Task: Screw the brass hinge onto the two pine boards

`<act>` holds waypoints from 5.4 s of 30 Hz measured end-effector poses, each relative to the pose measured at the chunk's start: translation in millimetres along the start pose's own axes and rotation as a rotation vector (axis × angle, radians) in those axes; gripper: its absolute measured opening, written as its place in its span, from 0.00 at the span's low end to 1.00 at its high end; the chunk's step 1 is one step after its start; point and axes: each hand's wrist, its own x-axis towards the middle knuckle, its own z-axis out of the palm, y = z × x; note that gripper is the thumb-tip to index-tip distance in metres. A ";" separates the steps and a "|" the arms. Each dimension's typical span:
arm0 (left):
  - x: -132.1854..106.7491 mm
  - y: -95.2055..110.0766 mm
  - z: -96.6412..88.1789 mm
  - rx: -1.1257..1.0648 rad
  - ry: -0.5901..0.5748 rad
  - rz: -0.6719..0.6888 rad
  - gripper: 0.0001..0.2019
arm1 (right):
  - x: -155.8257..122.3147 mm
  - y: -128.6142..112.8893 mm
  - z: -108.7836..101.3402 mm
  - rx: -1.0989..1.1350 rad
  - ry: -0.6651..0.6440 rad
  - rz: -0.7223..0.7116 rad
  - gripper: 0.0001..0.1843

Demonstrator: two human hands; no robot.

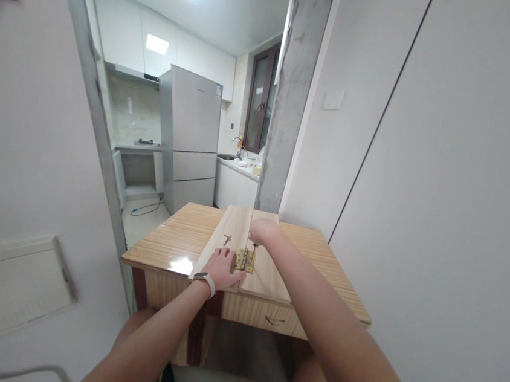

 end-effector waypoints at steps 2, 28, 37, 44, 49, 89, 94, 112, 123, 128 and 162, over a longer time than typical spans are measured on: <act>0.1 -0.6 0.7 0.001 0.003 0.004 0.34 | -0.6 -1.0 -0.3 -0.064 -0.059 -0.017 0.13; 1.7 -4.6 5.3 0.021 0.003 0.016 0.34 | -9.3 -3.9 -17.4 -0.180 -0.268 0.000 0.28; 2.2 -6.2 7.6 0.012 0.030 0.032 0.35 | -7.0 0.8 -18.5 -0.271 -0.167 -0.138 0.20; 1.8 -5.9 6.5 0.014 0.018 0.024 0.34 | -9.6 8.7 -12.8 -0.171 -0.192 -0.132 0.24; 1.3 -4.1 5.0 0.015 0.011 0.015 0.35 | -9.3 3.8 -10.6 -0.171 -0.202 -0.007 0.35; 0.9 -2.0 1.6 0.012 -0.001 0.015 0.36 | -12.0 -3.6 -15.6 -0.234 -0.171 -0.230 0.13; 0.2 -0.5 0.2 0.022 -0.011 -0.004 0.36 | -8.2 2.2 -6.6 -0.098 -0.137 -0.200 0.18; 1.2 -2.6 3.8 -0.007 -0.011 0.003 0.34 | -12.0 -2.9 -14.9 -0.196 -0.177 -0.160 0.13; 1.1 -4.8 6.0 0.006 -0.002 0.019 0.35 | -15.5 11.1 -9.9 -0.160 -0.143 -0.098 0.27; 0.9 -3.6 4.4 0.008 -0.008 0.022 0.35 | -18.4 6.3 -12.7 -0.168 -0.115 -0.009 0.29; 1.4 -4.0 6.2 0.028 0.020 0.020 0.35 | -15.8 -3.7 -8.4 -0.220 -0.068 -0.068 0.23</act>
